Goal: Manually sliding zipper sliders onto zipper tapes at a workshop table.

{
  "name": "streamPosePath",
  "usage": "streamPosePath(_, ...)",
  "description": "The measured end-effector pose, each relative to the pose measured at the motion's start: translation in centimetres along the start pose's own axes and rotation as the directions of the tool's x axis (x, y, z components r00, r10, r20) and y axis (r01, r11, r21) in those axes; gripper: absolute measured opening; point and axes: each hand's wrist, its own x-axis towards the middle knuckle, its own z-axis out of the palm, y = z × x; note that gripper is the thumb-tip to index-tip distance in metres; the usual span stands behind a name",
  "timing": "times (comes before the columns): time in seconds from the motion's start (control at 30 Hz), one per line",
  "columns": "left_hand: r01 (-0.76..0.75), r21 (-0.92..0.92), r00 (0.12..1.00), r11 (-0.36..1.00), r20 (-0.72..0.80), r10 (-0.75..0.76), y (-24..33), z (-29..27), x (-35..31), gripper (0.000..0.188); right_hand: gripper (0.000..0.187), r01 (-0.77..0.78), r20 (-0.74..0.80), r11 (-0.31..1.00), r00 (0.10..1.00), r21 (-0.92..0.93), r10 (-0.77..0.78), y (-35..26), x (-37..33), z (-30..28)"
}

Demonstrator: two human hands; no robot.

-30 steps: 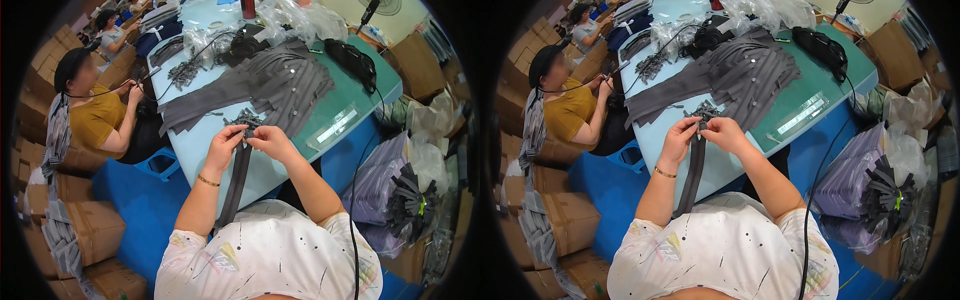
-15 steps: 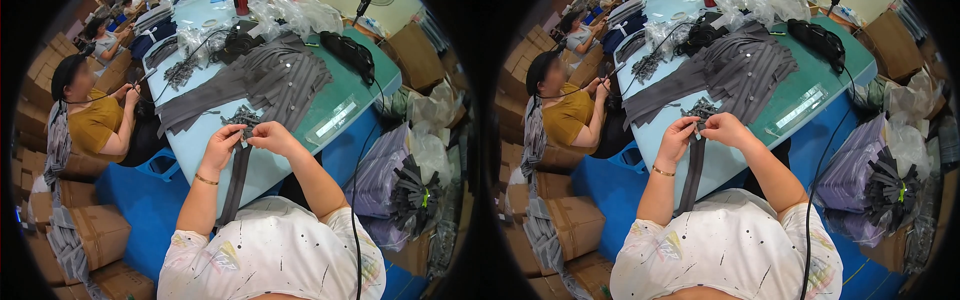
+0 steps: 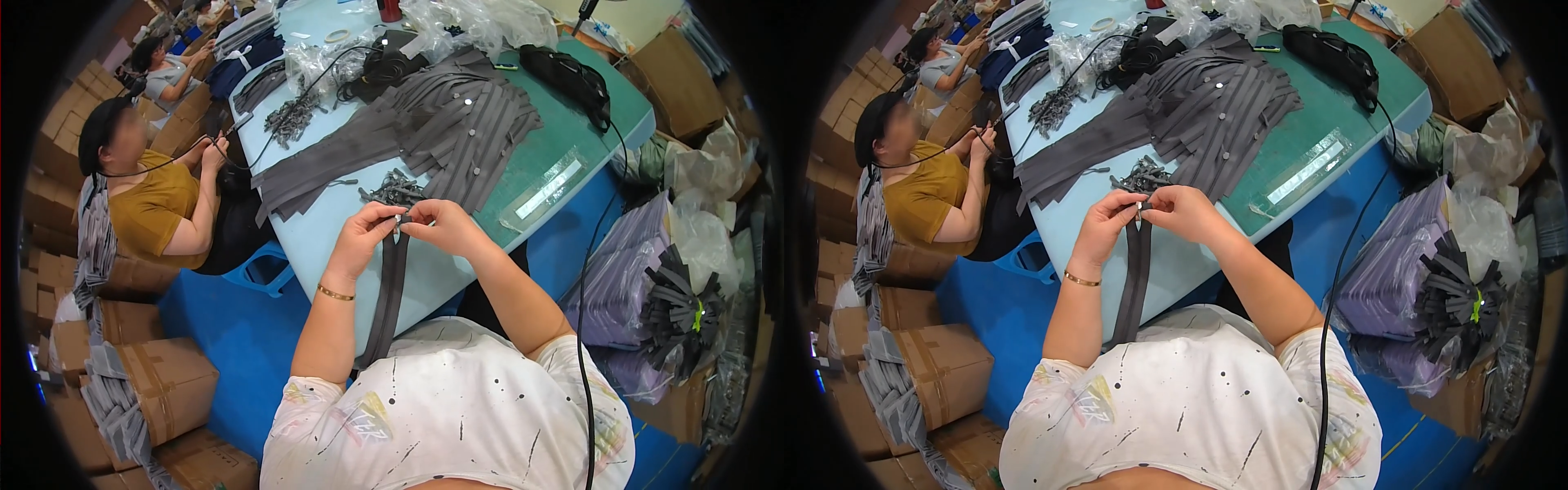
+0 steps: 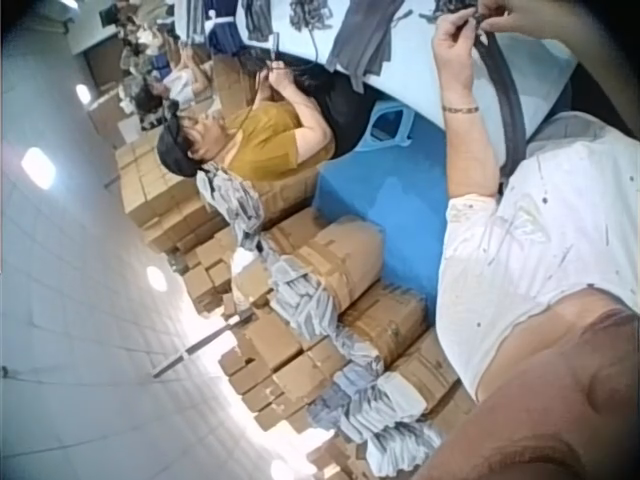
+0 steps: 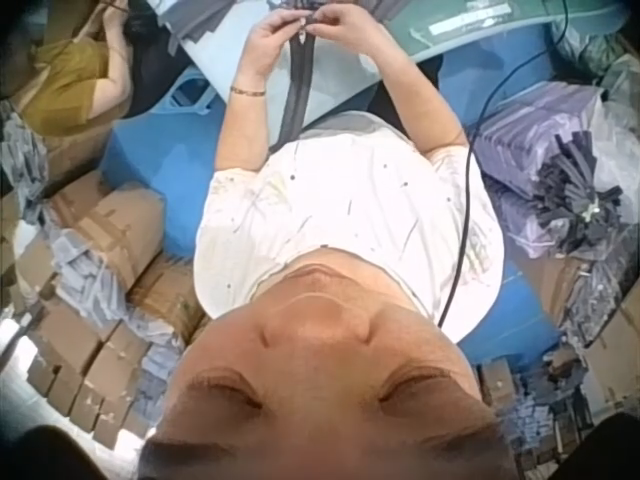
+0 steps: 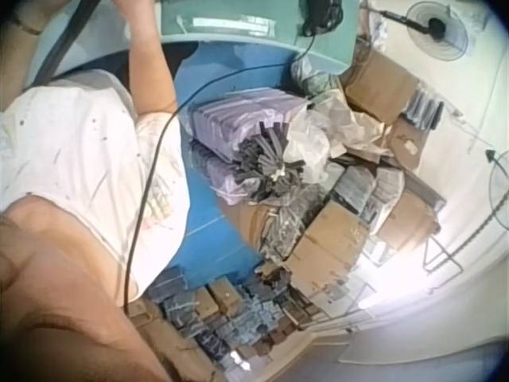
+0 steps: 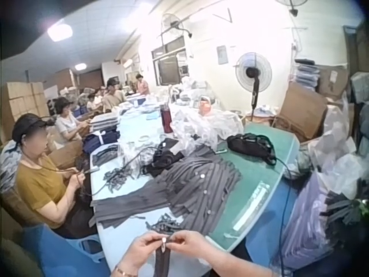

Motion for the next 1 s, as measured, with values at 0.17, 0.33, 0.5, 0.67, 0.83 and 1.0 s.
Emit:
streamPosePath(0.17, -0.001, 0.115, 1.0, 0.993, 0.011, 0.0, -0.2, 0.1, 0.0, 0.024, 0.014, 0.001, -0.107, 0.968, 0.994, 0.25, 0.027, 1.1, -0.1, 1.0)
streamPosePath(0.33, 0.067, -0.176, 0.993, 0.982, -0.088, -0.084, -1.0, 0.3, 0.2, 0.023, 0.02, 0.065, -0.139, 0.923, 0.99, 0.38, -0.013, 2.6, 0.3, 1.3)
streamPosePath(0.5, 0.236, -0.213, 0.959, 0.948, -0.108, -0.263, -1.6, -0.4, 0.0, 0.015, 0.03, 0.081, -0.127, 0.947, 0.991, 0.31, -0.043, 2.0, 0.1, 0.9)
streamPosePath(0.67, 0.274, -0.18, 0.939, 0.945, -0.161, -0.303, -1.4, 0.1, -0.1, 0.014, 0.03, 0.075, -0.094, 0.946, 0.994, 0.315, -0.048, 2.5, 0.0, 0.9)
streamPosePath(0.83, 0.278, -0.14, 0.946, 0.95, -0.13, -0.296, -1.7, -0.2, 0.0, 0.018, 0.026, 0.078, -0.085, 0.95, 0.995, 0.301, -0.055, 2.7, 0.1, 1.0)
streamPosePath(1.0, 0.273, -0.136, 0.944, 0.952, -0.154, -0.293, -2.2, -0.2, 0.1, 0.018, 0.024, 0.058, -0.095, 0.936, 0.995, 0.348, -0.026, 2.7, 0.0, 1.0)
